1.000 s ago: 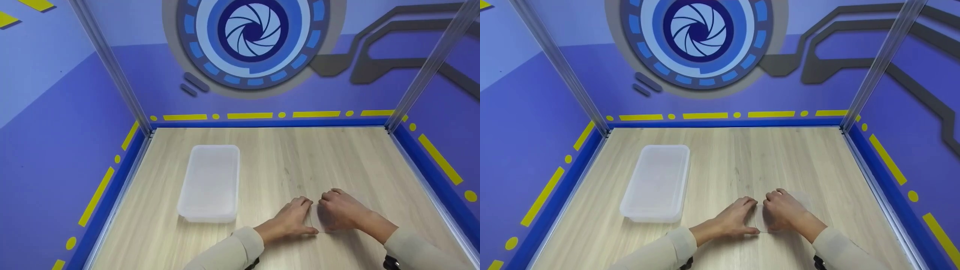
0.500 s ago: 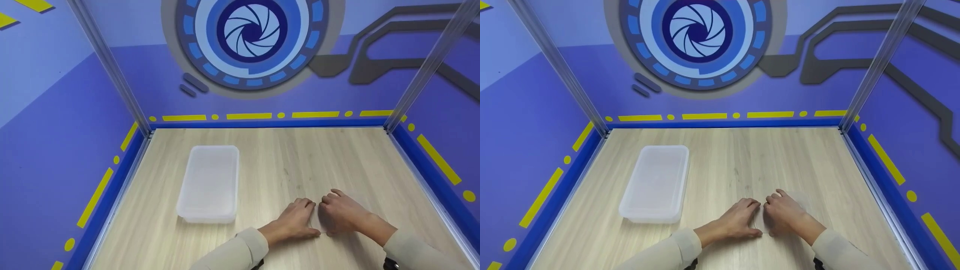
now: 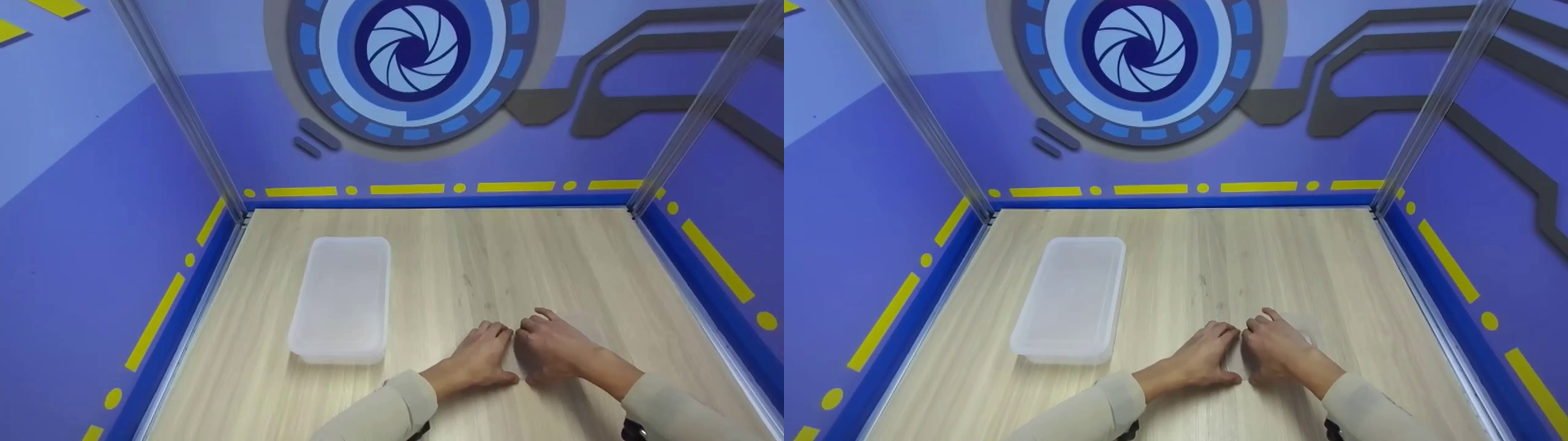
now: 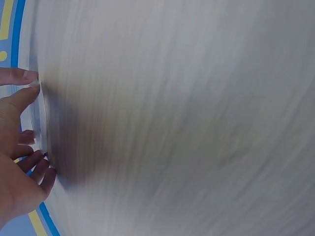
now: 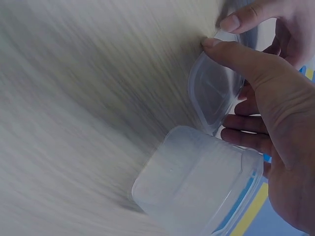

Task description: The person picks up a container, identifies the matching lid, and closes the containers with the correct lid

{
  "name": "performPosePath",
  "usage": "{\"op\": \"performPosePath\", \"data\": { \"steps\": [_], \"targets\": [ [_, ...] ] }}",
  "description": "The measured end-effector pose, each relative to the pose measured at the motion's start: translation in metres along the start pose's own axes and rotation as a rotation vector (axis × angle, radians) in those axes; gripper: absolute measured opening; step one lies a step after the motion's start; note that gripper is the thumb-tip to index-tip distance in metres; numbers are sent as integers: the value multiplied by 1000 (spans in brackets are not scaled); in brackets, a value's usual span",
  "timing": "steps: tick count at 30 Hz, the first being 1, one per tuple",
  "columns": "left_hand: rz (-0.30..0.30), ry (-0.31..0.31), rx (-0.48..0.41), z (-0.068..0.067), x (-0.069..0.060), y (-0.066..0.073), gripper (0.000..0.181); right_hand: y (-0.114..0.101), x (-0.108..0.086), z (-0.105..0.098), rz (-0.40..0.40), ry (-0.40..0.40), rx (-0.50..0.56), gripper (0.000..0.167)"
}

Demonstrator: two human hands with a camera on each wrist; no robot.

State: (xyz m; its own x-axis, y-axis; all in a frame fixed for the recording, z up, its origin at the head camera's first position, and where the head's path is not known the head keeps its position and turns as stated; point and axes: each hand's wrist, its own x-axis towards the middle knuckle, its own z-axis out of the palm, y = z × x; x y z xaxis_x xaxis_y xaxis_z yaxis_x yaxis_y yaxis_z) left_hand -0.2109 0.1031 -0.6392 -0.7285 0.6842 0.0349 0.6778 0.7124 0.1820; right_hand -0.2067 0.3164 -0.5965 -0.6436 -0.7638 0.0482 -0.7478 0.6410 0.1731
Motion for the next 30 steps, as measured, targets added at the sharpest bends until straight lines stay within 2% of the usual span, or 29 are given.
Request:
{"op": "performPosePath", "data": {
  "steps": [10, 17, 21, 26, 30],
  "targets": [
    [5, 13, 1, 1, -5, -5, 86, -1, 1, 3, -14, 34, 2, 80],
    [56, 50, 31, -5, -7, -13, 85, -1, 5, 2, -28, 90, 19, 82],
    [89, 42, 24, -11, -7, -18, 84, 2, 6, 1, -31, 126, 39, 82],
    [116, 16, -33, -21, -6, -28, 85, 3, 7, -3, -13, 132, 108, 78],
    [106, -31, -148, -30, -6, -36, 85, 3, 10, -6, 27, 118, 193, 75]
  ]
}}
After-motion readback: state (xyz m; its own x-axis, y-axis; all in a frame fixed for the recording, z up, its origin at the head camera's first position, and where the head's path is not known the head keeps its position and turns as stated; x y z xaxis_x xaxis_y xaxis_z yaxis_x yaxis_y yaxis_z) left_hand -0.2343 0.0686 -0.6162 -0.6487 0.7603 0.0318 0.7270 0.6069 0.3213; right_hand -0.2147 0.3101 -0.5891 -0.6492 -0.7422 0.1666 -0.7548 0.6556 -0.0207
